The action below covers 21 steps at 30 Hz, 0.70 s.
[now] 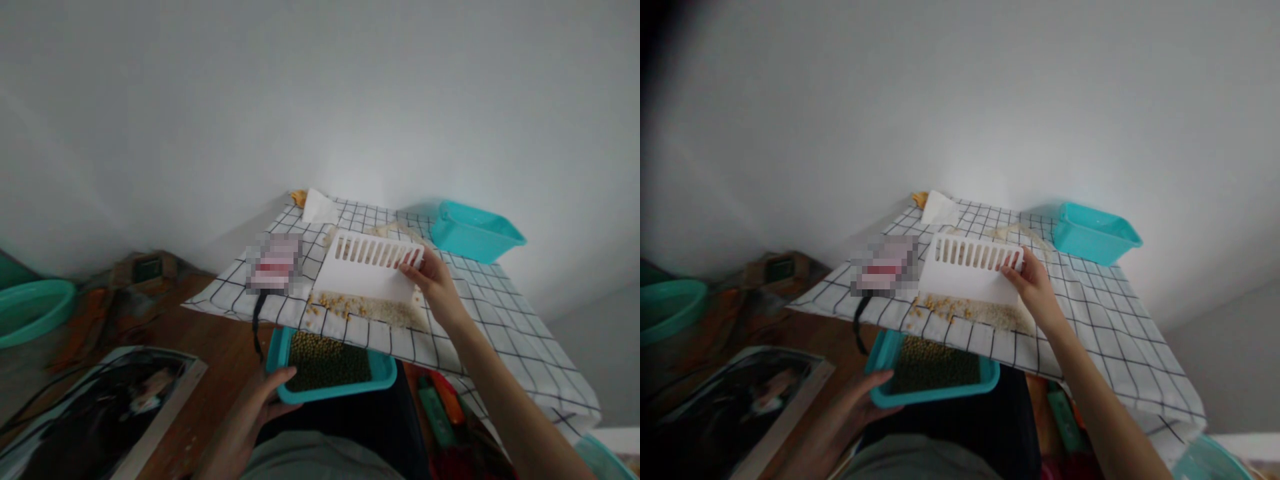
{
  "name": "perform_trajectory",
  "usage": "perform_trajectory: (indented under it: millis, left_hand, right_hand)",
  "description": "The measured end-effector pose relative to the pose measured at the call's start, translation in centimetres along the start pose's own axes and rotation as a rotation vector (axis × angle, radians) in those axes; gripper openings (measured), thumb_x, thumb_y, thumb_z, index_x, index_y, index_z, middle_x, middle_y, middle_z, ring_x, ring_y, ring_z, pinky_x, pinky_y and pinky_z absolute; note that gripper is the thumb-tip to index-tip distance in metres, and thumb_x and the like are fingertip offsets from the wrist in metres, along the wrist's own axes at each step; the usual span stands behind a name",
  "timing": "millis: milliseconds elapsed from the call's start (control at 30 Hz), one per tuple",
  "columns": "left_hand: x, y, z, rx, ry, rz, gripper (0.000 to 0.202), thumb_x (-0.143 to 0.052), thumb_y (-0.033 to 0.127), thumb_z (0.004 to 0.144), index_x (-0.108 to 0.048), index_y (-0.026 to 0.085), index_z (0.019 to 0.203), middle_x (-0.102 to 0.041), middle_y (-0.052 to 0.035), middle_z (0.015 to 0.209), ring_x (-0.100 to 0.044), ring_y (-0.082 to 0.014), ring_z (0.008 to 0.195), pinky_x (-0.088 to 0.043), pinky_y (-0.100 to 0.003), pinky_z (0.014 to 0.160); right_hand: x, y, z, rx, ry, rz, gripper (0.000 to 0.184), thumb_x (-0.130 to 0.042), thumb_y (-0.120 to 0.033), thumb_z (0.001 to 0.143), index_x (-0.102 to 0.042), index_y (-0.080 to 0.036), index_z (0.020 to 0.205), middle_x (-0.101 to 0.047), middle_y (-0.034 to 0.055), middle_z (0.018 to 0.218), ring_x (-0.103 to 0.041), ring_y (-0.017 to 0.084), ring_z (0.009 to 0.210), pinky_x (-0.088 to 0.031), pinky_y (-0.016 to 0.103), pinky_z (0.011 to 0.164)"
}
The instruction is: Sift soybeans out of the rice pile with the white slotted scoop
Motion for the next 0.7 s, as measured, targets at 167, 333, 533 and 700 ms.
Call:
perform_trajectory:
  millis: [167, 333, 533, 700]
  left_hand:
    - [-0.2, 0.3, -0.5, -0.006, 0.003, 0.013, 0.022, -0.074, 0.024, 0.074, -0.070, 0.018, 0.095, -0.078, -0.0131, 0.109, -0.073, -0.0334, 0.100, -0.065, -0.041, 0.070]
    - [-0.6, 1.1, -1.3, -0.058, -0.011, 0.025, 0.017, -0.073, 0.025, 0.076, -0.069, 0.017, 0.090, -0.075, -0.0130, 0.116, -0.071, -0.0330, 0.107, -0.065, -0.042, 0.076]
    - [-0.4, 0.5, -0.6, -0.032, -0.015, 0.012, 0.025, -0.075, 0.026, 0.074, -0.068, 0.016, 0.095, -0.073, -0.0155, 0.120, -0.071, -0.0350, 0.105, -0.065, -0.042, 0.072]
    - [-0.3, 0.3, -0.6, -0.003, -0.016, 0.019, 0.024, -0.074, 0.026, 0.076, -0.069, 0.016, 0.097, -0.075, -0.0142, 0.117, -0.070, -0.0343, 0.109, -0.065, -0.041, 0.074]
  right_hand:
    - [0.3, -0.2, -1.5, -0.018, 0.015, -0.016, 0.020, -0.070, -0.041, 0.081, -0.058, -0.025, 0.086, -0.067, 0.0024, 0.084, -0.064, 0.020, 0.078, -0.051, 0.034, 0.067]
    - [0.5, 0.6, -2.8, -0.028, 0.069, -0.056, 0.018, -0.067, -0.038, 0.084, -0.056, -0.026, 0.092, -0.065, 0.0028, 0.090, -0.062, 0.021, 0.082, -0.050, 0.036, 0.073]
    - [0.2, 1.6, -3.0, -0.036, 0.084, -0.040, 0.020, -0.067, -0.039, 0.084, -0.056, -0.026, 0.092, -0.063, 0.0019, 0.087, -0.061, 0.020, 0.079, -0.050, 0.036, 0.074]
    - [0.7, 1.6, -2.9, -0.044, 0.109, -0.011, 0.023, -0.070, -0.040, 0.081, -0.057, -0.025, 0.092, -0.066, 0.0029, 0.091, -0.063, 0.020, 0.083, -0.050, 0.035, 0.075]
Point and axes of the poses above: each hand's wrist, its own z-axis towards the middle knuckle, its own x-axis out of the back of the hand, y = z × x, the point moved 10 cm from there along z, towards the middle knuckle
